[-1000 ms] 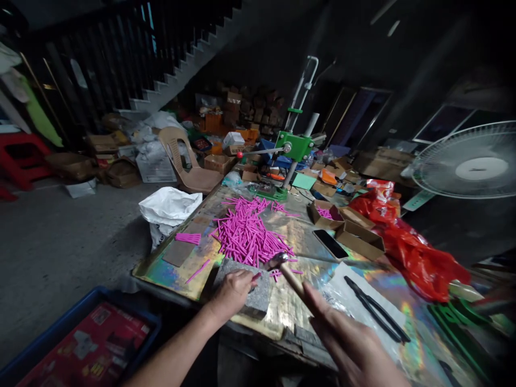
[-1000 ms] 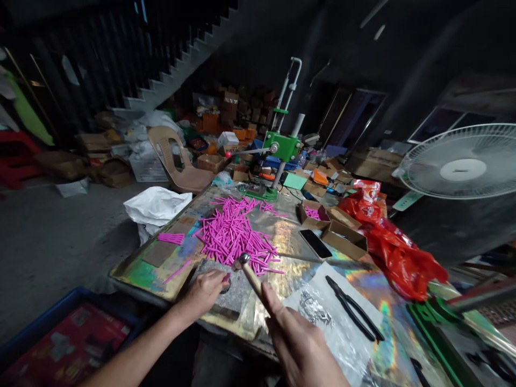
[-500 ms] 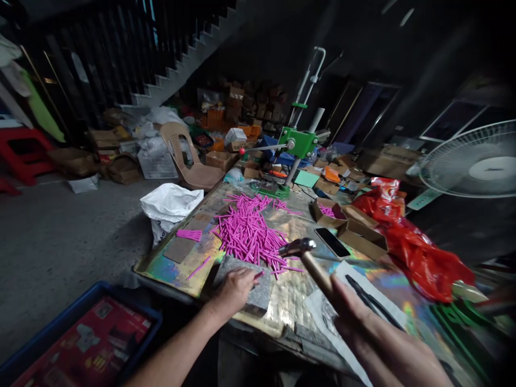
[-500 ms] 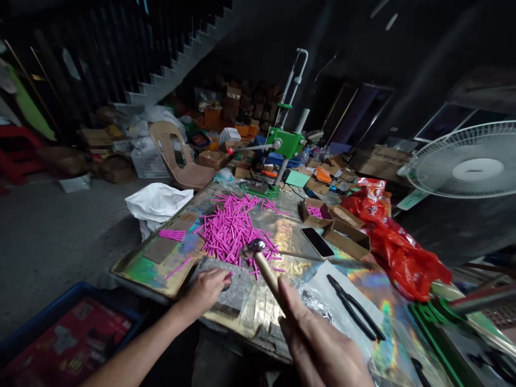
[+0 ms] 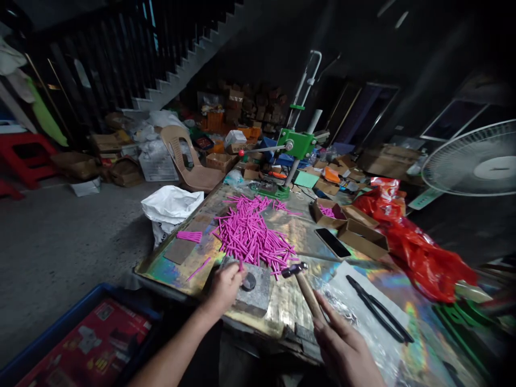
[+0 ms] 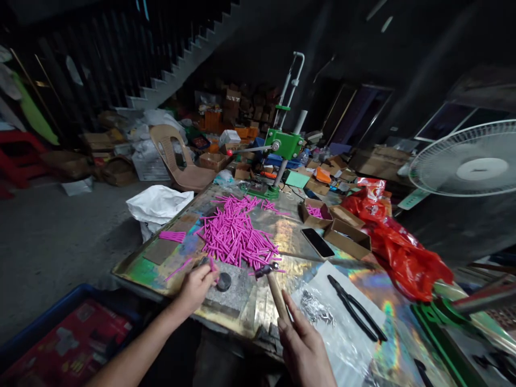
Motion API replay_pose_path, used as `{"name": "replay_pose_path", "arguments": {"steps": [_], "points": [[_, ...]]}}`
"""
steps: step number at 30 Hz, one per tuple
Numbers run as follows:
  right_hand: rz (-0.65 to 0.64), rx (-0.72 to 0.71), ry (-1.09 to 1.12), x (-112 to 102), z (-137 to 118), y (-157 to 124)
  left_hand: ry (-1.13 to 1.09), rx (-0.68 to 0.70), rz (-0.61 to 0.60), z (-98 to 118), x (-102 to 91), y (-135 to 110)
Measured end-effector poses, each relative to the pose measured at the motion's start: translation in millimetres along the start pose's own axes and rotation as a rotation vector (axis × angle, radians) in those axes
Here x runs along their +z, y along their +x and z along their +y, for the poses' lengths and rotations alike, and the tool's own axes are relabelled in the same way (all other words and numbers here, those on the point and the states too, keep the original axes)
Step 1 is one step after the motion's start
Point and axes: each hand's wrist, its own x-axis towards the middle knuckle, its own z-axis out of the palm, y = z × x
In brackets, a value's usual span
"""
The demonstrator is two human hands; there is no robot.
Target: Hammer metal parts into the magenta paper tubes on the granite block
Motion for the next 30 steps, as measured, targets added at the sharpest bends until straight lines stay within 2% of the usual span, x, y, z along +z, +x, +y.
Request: {"name": "replay_pose_path", "arguments": {"steps": [1,2,4,7,10,12,14,17,20,24,30], "points": [[0.030,0.133,0.131,1.1,14.7,2.0,-0.058,-0.068,0.032,-4.3,-6.9,1.2],[0.002,0.240,0.231,2.1,29.0,4.0,-0.095,-0.126,0.062,-9.1,-15.5,2.8],[0.010,0.341,0.380,3.7,54.0,8.1,-0.055,-0.220,0.079,-19.1,-36.3,7.1],[-0.020,0.361,0.520,5.6,77.9,15.6,0.383,-0.346,-0.063,-31.7,-68.6,14.4],[-0.034,0.348,0.476,7.7,87.3,25.2,0.713,-0.401,-0.227,-41.6,-89.2,20.6],[-0.008,0.342,0.239,8.1,89.0,32.4,0.759,-0.410,-0.286,-47.9,-93.8,23.2],[0.017,0.300,-0.113,7.3,90.2,39.2,0.793,-0.418,-0.342,-53.4,-93.2,24.2],[0.024,0.107,-0.610,6.0,94.4,44.1,0.823,-0.418,-0.394,-57.5,-88.8,23.2],[-0.017,-0.075,-0.930,7.3,99.0,40.3,0.836,-0.385,-0.409,-57.5,-84.8,22.9],[-0.052,-0.140,-1.058,10.1,100.0,32.9,0.835,-0.292,-0.376,-54.9,-75.1,34.0],[0.010,-0.127,-1.043,11.0,101.8,30.2,0.781,-0.119,-0.381,-44.9,-41.8,75.6]]}}
